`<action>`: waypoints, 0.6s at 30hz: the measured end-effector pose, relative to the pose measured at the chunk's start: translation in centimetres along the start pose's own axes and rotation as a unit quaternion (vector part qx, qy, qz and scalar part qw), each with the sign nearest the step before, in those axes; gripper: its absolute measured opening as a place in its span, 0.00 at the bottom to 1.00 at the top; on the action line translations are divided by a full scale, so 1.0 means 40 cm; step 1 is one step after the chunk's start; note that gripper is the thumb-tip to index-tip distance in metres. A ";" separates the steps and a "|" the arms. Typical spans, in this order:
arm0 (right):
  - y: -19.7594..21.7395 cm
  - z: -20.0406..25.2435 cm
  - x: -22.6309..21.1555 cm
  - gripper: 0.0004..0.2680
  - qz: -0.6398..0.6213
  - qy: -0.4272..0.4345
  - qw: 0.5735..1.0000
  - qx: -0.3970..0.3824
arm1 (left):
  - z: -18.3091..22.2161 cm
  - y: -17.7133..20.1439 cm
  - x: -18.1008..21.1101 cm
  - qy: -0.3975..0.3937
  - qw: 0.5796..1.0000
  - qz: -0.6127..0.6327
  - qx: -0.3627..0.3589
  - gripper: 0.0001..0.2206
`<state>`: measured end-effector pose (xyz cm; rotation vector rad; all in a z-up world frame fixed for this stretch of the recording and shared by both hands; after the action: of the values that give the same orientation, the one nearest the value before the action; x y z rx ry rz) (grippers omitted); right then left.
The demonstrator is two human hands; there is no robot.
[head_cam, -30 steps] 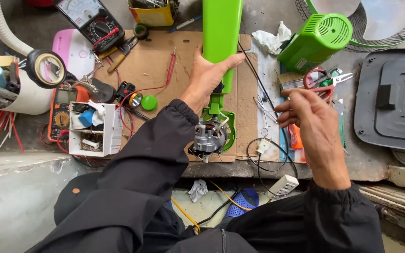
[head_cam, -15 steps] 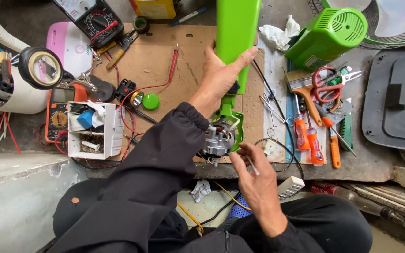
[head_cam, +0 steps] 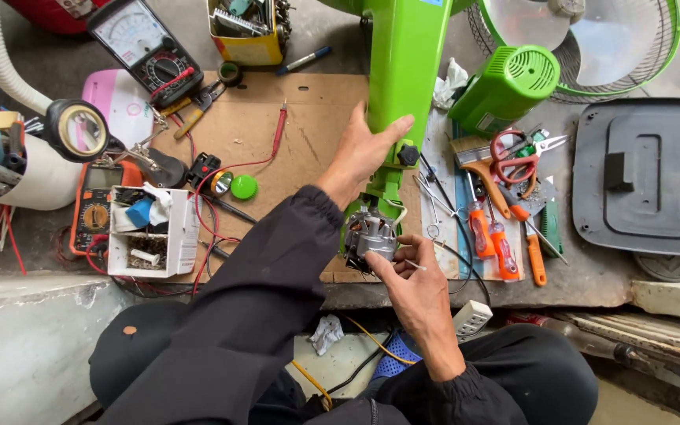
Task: Disassembling the motor housing of an electric fan using a screwdriver and manual manipulation.
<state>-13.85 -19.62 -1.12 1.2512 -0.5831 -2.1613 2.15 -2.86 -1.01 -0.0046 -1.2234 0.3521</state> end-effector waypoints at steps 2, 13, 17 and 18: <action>-0.004 -0.013 0.017 0.28 -0.008 0.008 1.000 0.011 | 0.033 0.060 -0.028 0.022 1.000 0.003 0.008 0.54; 0.043 -0.005 0.031 0.27 -0.063 0.041 0.997 0.023 | 0.436 0.124 -0.217 0.097 0.985 0.135 0.038 0.44; 0.045 -0.006 0.028 0.26 -0.101 0.051 0.993 0.023 | 0.428 0.114 -0.230 0.082 0.987 0.134 0.030 0.41; 0.045 -0.001 0.023 0.26 -0.096 0.051 0.994 0.025 | 0.418 0.113 -0.255 0.083 0.987 0.138 0.028 0.41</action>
<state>-13.72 -21.57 -0.63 1.4899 -0.4935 -2.2334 -17.41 -4.40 -5.42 -0.1534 -1.0489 0.6165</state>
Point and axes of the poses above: each hand's wrist, its own z-axis away from the middle knuckle, its own y-axis out of the back of the hand, x = y × z, the point moved 3 cm from there along -z, towards the middle knuckle, and after that the axes turned 13 degrees about z, right-handed, at the moved point
